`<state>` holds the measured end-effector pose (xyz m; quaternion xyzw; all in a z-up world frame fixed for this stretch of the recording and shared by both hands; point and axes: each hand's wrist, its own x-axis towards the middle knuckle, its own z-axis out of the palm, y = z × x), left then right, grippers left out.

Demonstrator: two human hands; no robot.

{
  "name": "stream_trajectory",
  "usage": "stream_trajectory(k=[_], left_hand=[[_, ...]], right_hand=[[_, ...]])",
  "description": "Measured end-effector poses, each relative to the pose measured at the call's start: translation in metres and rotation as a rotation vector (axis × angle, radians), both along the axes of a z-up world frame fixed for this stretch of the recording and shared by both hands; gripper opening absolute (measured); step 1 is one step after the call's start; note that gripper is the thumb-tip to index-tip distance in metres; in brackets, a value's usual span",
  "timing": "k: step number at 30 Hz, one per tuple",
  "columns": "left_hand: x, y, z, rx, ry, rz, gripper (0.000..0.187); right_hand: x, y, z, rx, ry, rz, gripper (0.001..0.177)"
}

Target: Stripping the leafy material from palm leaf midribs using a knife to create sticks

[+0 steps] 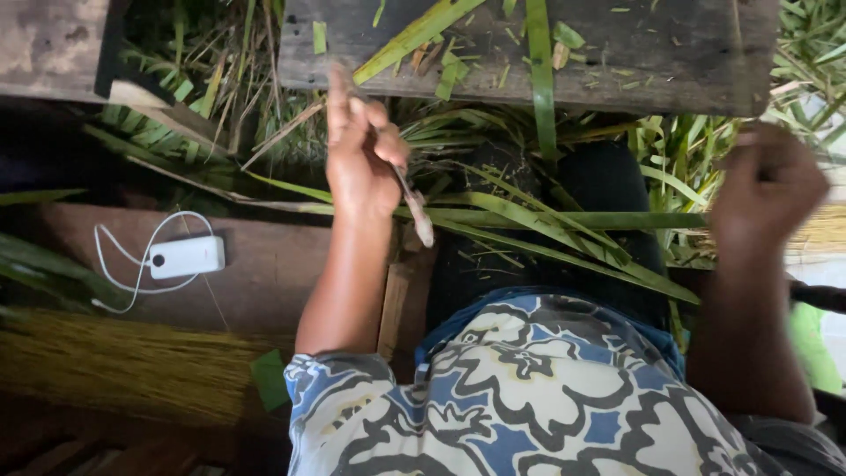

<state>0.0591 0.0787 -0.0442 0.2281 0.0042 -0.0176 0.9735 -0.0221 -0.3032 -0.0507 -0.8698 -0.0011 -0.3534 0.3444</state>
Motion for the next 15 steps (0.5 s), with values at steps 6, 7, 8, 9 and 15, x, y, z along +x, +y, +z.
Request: stream_trajectory(k=[6, 7, 8, 9, 15], left_hand=[[-0.039, -0.062, 0.014, 0.279, -0.149, -0.262, 0.041], [-0.047, -0.071, 0.011, 0.382, -0.209, -0.332, 0.042], [-0.051, -0.074, 0.013, 0.381, -0.204, -0.329, 0.042], [-0.055, -0.078, 0.015, 0.399, -0.234, -0.439, 0.048], [-0.061, -0.081, 0.026, 0.454, -0.276, -0.719, 0.061]], right_hand=[[-0.001, 0.067, 0.029, -0.021, -0.002, 0.234, 0.004], [-0.002, 0.079, 0.035, 0.033, 0.033, 0.275, 0.003], [-0.002, 0.087, 0.041, 0.033, 0.039, 0.278, 0.003], [-0.003, 0.095, 0.047, 0.004, 0.031, 0.338, 0.003], [-0.008, 0.122, 0.061, -0.059, 0.063, 0.432, 0.004]])
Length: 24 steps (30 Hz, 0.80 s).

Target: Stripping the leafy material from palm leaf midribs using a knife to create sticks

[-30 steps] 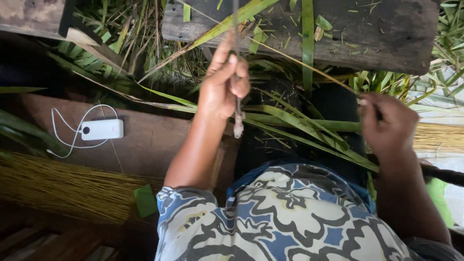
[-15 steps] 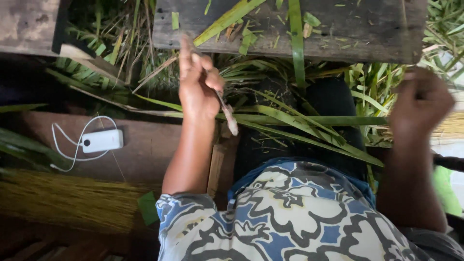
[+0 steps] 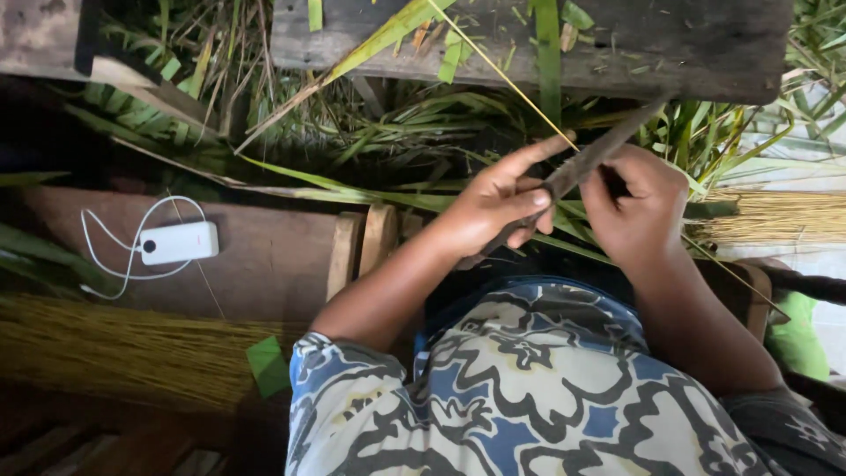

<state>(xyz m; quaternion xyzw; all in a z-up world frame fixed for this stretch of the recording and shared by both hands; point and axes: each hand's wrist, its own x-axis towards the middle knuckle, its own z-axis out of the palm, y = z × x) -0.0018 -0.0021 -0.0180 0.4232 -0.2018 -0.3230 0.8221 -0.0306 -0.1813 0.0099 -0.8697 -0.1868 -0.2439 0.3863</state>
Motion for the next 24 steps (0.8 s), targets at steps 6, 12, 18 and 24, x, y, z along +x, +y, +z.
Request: stream_trajectory(k=[6, 12, 18, 24], left_hand=[[0.001, -0.005, -0.012, -0.040, 0.114, 0.014, 0.052], [-0.001, -0.015, -0.026, -0.149, 0.175, 0.041, 0.054], [0.007, -0.005, -0.023, -0.216, 0.217, 0.108, 0.053], [0.023, 0.008, -0.030, -0.329, 0.318, 0.202, 0.057]], right_hand=[[-0.003, 0.003, 0.002, -0.012, 0.070, 0.007, 0.007], [-0.005, -0.010, -0.014, -0.047, 0.054, -0.035, 0.008], [-0.011, -0.008, -0.006, -0.025, 0.097, -0.008, 0.006], [-0.017, -0.037, -0.015, -0.027, 0.224, 0.032, 0.007]])
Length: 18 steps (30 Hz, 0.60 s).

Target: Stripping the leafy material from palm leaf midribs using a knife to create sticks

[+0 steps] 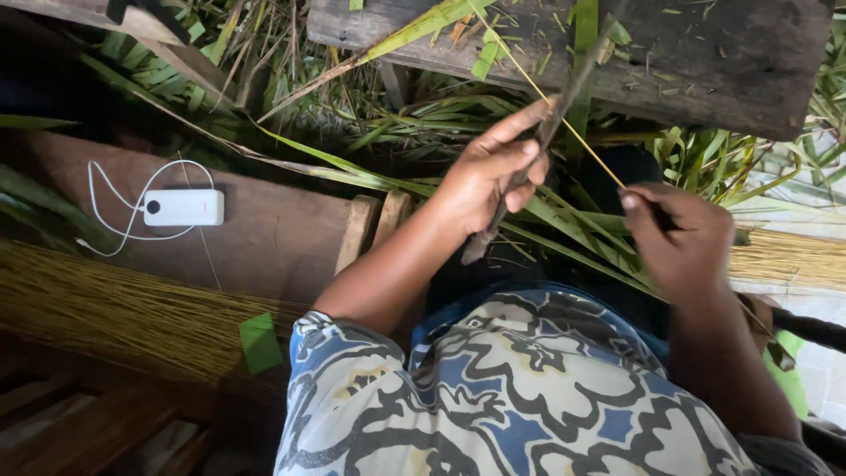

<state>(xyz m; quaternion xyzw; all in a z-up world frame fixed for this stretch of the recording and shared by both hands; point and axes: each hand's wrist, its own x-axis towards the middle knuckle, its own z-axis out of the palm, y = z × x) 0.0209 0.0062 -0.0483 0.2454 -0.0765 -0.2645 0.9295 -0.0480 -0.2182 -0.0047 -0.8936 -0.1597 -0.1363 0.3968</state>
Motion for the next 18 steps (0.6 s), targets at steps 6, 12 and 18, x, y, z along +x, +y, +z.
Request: stream_trajectory(k=[6, 12, 18], left_hand=[[0.013, 0.022, -0.003, -0.071, -0.061, 0.040, 0.058], [0.017, 0.023, -0.005, 0.006, -0.030, 0.122, 0.057], [0.024, 0.037, -0.012, -0.072, -0.019, 0.176, 0.053]], right_hand=[[-0.008, -0.044, -0.002, -0.095, 0.187, -0.081, 0.011], [-0.020, -0.058, 0.018, -0.072, 0.358, -0.208, 0.010], [-0.022, -0.085, 0.009, -0.150, 0.334, -0.222, 0.011]])
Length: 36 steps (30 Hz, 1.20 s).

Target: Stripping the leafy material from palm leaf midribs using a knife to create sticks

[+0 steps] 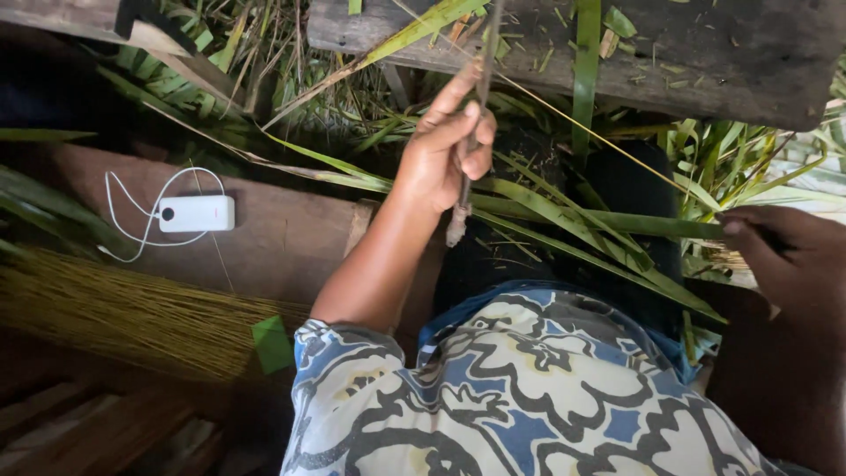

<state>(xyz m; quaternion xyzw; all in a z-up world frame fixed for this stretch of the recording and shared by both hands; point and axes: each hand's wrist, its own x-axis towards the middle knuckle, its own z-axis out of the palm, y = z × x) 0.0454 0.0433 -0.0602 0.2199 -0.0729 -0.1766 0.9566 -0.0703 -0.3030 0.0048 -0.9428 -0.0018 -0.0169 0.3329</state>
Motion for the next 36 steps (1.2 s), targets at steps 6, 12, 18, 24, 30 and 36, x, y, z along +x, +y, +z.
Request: stream_trajectory(k=[6, 12, 18, 24, 30, 36], left_hand=[[0.005, 0.019, 0.007, 0.041, 0.015, 0.088, 0.053], [0.014, 0.038, 0.020, 0.149, 0.016, 0.363, 0.051], [-0.005, 0.015, 0.037, 0.291, -0.056, 0.313, 0.029], [-0.047, -0.036, 0.038, 0.492, -0.200, -0.259, 0.044], [-0.053, -0.047, 0.031, 0.467, -0.278, -0.492, 0.059], [-0.056, -0.049, 0.011, 0.305, -0.270, -0.483, 0.055]], right_hand=[[0.004, -0.017, -0.008, -0.089, 0.043, 0.018, 0.014], [0.010, 0.001, 0.000, -0.012, 0.021, -0.063, 0.014], [0.025, 0.042, 0.006, 0.153, 0.002, -0.032, 0.016], [0.030, 0.082, -0.009, 0.255, -0.272, 0.182, 0.008], [0.026, 0.104, 0.008, 0.306, -0.143, 0.174, 0.013], [0.034, 0.104, 0.017, 0.646, 0.012, 0.325, 0.011]])
